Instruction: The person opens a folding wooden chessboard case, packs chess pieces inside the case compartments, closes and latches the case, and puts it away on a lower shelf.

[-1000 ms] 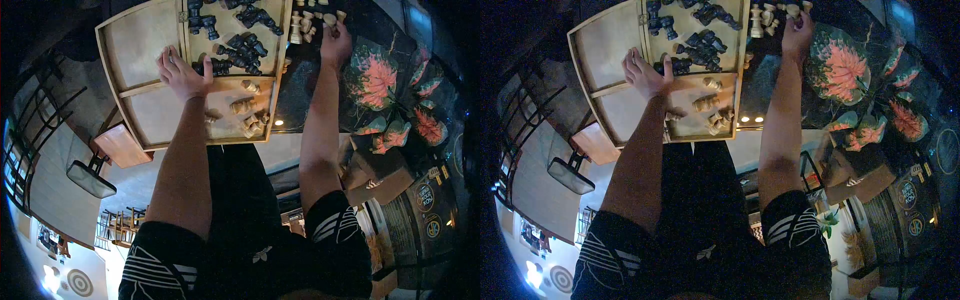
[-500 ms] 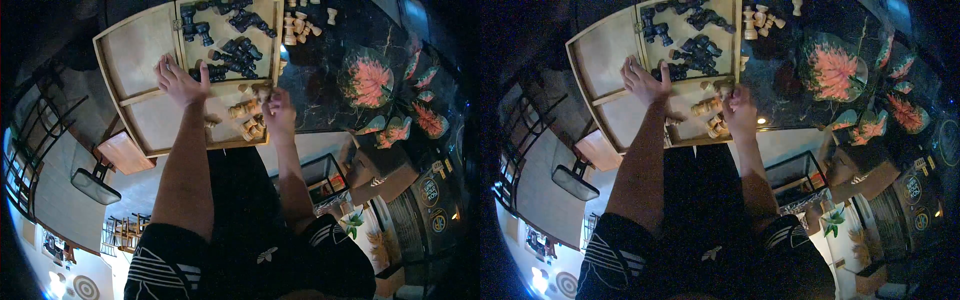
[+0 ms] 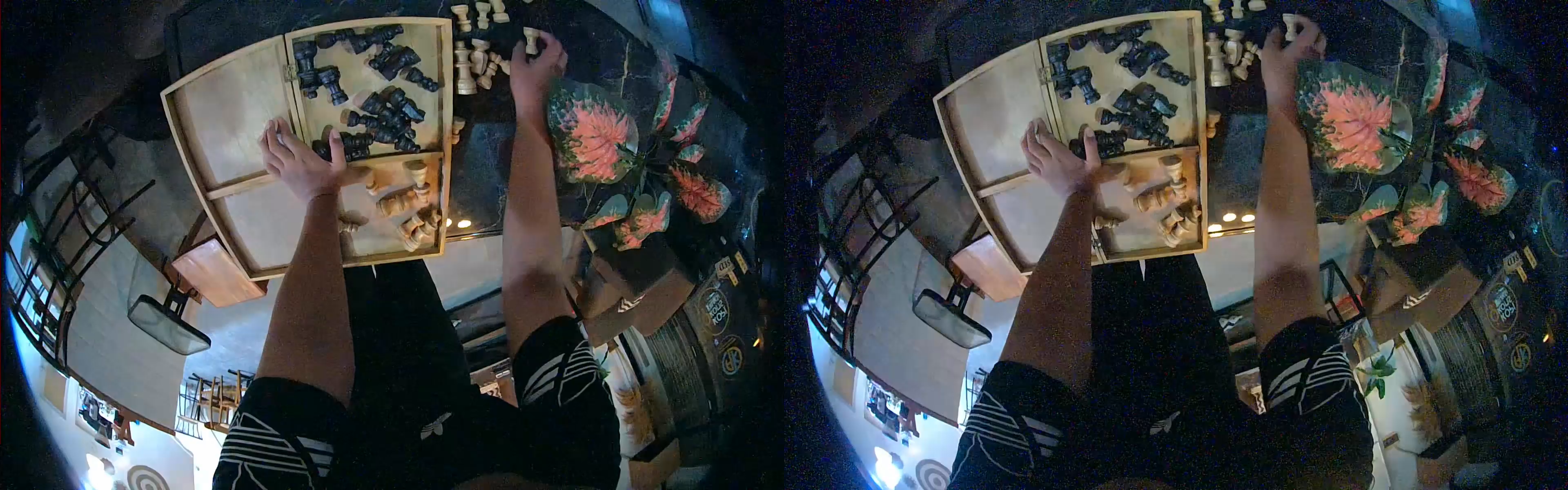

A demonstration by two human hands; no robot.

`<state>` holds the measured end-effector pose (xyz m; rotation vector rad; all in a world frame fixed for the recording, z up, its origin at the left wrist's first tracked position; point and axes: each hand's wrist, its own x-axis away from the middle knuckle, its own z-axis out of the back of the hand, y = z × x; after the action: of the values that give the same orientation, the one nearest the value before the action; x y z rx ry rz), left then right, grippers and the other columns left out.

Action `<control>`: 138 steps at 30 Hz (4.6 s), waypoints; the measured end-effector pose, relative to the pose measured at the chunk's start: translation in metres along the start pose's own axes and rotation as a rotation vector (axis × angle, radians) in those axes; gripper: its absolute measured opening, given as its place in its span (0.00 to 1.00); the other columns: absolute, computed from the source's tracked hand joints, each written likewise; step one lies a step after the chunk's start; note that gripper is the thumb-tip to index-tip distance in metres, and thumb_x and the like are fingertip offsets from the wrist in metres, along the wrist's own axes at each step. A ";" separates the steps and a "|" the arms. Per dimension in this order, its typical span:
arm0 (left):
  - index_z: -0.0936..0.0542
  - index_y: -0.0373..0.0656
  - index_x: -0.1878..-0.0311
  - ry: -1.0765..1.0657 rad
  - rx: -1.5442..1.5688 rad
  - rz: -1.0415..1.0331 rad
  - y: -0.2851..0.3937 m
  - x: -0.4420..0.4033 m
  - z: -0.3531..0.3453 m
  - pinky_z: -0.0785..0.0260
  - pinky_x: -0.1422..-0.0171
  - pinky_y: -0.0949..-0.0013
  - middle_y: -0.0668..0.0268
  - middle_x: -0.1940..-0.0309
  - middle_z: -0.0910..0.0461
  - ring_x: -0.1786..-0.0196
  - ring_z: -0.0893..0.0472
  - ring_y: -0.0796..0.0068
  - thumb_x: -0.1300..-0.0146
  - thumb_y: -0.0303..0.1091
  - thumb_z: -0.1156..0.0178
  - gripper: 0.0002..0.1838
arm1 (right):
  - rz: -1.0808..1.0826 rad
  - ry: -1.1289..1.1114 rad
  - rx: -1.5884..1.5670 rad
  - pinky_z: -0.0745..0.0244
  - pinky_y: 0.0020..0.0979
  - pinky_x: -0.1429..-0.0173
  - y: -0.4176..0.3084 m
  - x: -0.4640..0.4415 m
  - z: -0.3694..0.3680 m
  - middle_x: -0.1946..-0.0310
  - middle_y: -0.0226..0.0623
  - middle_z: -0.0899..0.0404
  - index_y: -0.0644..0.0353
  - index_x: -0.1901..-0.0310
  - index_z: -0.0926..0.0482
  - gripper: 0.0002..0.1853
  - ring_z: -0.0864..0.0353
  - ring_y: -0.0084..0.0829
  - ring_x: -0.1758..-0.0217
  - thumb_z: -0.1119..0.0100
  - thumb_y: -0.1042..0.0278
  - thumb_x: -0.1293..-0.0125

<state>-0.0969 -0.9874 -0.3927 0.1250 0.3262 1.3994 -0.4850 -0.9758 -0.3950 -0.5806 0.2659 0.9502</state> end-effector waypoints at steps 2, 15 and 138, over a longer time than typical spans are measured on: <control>0.35 0.33 0.28 -0.053 0.021 0.019 0.001 0.000 0.002 0.49 0.24 0.37 0.47 0.28 0.37 0.23 0.42 0.41 0.39 0.61 0.38 0.47 | -0.001 -0.020 0.060 0.20 0.47 0.50 0.017 -0.023 -0.019 0.50 0.50 0.21 0.60 0.42 0.24 0.20 0.20 0.51 0.47 0.33 0.65 0.33; 0.35 0.34 0.26 -0.098 -0.031 0.030 0.000 0.000 0.002 0.48 0.24 0.37 0.48 0.26 0.38 0.21 0.43 0.44 0.37 0.66 0.40 0.49 | -0.521 -0.116 -0.357 0.20 0.33 0.56 0.060 -0.092 -0.061 0.68 0.33 0.17 0.60 0.49 0.21 0.16 0.15 0.33 0.62 0.32 0.63 0.35; 0.31 0.34 0.31 -0.013 -0.006 0.014 -0.003 0.000 -0.001 0.46 0.26 0.38 0.52 0.30 0.35 0.24 0.40 0.47 0.40 0.68 0.39 0.47 | -0.240 -0.121 0.100 0.21 0.43 0.43 -0.011 0.064 0.014 0.51 0.53 0.19 0.67 0.46 0.20 0.22 0.20 0.50 0.47 0.30 0.62 0.37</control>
<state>-0.0942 -0.9877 -0.3950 0.1320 0.3106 1.4124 -0.4406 -0.9287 -0.4096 -0.4496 0.1313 0.7322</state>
